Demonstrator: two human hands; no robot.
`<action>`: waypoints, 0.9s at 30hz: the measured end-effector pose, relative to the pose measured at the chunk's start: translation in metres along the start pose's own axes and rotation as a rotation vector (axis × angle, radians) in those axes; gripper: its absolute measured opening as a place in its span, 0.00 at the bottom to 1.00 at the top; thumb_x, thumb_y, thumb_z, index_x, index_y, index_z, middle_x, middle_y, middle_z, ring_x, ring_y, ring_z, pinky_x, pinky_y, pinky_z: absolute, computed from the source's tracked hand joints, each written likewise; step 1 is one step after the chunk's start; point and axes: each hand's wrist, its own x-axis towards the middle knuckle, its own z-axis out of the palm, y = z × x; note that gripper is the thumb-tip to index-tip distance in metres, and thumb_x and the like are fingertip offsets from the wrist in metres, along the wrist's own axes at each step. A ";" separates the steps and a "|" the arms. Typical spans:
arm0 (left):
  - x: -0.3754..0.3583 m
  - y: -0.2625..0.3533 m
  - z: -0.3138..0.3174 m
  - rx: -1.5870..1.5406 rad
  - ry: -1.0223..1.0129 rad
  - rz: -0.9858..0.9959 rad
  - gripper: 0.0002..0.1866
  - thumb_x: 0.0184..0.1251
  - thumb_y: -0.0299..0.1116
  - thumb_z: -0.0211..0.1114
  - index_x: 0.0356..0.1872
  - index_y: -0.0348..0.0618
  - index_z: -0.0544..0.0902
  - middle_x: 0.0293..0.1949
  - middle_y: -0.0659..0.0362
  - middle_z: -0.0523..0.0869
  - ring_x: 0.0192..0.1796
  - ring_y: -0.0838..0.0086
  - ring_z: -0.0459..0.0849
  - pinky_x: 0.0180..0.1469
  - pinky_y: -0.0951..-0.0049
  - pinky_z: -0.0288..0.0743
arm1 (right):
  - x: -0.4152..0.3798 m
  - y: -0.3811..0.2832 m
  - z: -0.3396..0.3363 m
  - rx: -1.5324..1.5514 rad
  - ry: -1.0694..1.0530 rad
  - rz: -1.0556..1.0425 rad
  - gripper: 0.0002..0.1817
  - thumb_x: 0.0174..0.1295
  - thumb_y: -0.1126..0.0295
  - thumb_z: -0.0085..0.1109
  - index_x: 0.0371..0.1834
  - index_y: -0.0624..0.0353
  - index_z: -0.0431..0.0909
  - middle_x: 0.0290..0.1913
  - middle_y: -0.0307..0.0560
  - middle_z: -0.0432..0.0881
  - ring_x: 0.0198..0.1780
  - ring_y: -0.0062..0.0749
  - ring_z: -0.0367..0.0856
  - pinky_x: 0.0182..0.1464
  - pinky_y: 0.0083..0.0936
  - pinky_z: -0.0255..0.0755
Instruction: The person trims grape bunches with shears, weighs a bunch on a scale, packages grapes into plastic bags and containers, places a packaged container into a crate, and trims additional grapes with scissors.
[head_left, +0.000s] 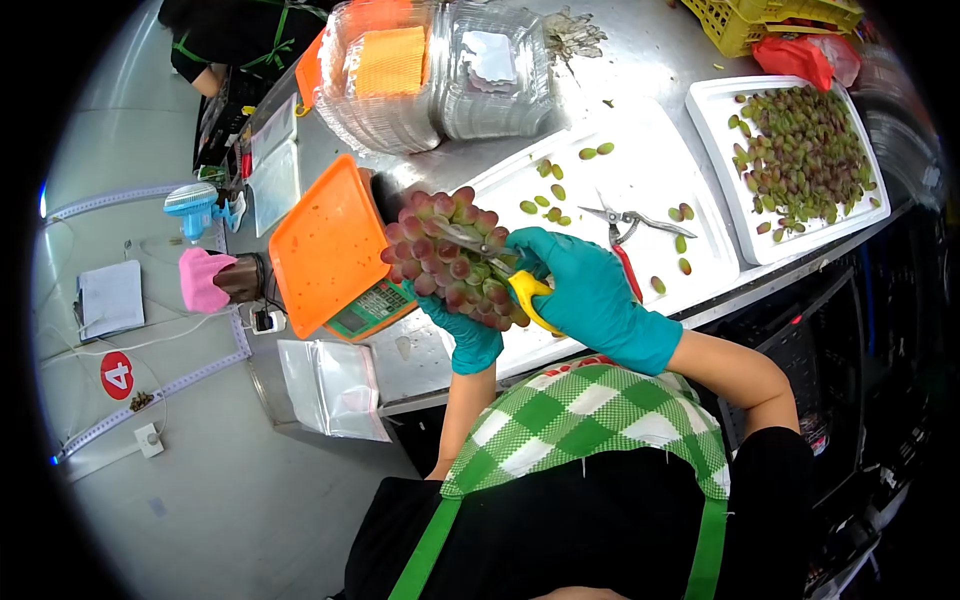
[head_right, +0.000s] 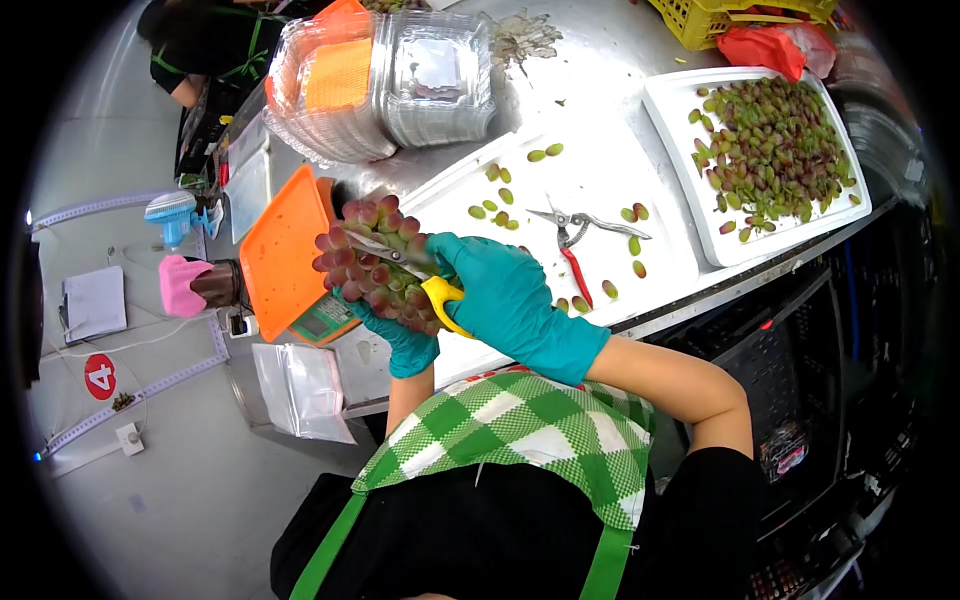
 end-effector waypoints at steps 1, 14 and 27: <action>0.000 0.000 0.004 0.048 0.066 0.001 0.38 0.57 0.64 0.42 0.64 0.54 0.52 0.62 0.56 0.59 0.61 0.60 0.63 0.61 0.57 0.60 | 0.001 -0.002 0.001 -0.035 0.003 0.012 0.19 0.47 0.70 0.62 0.44 0.54 0.70 0.31 0.46 0.79 0.31 0.35 0.79 0.31 0.25 0.72; 0.008 0.012 0.005 -0.167 0.179 -0.033 0.31 0.60 0.55 0.46 0.60 0.48 0.59 0.57 0.52 0.64 0.56 0.62 0.66 0.58 0.63 0.63 | -0.011 0.003 -0.047 -0.176 0.050 -0.178 0.24 0.45 0.74 0.60 0.50 0.52 0.70 0.30 0.41 0.74 0.29 0.31 0.75 0.30 0.27 0.70; 0.008 0.010 -0.009 -0.285 0.275 -0.112 0.32 0.60 0.57 0.44 0.60 0.48 0.58 0.58 0.53 0.64 0.57 0.63 0.66 0.58 0.62 0.63 | -0.012 -0.008 -0.055 -0.494 -0.290 -0.164 0.26 0.45 0.65 0.61 0.52 0.48 0.71 0.25 0.40 0.71 0.25 0.31 0.73 0.25 0.28 0.66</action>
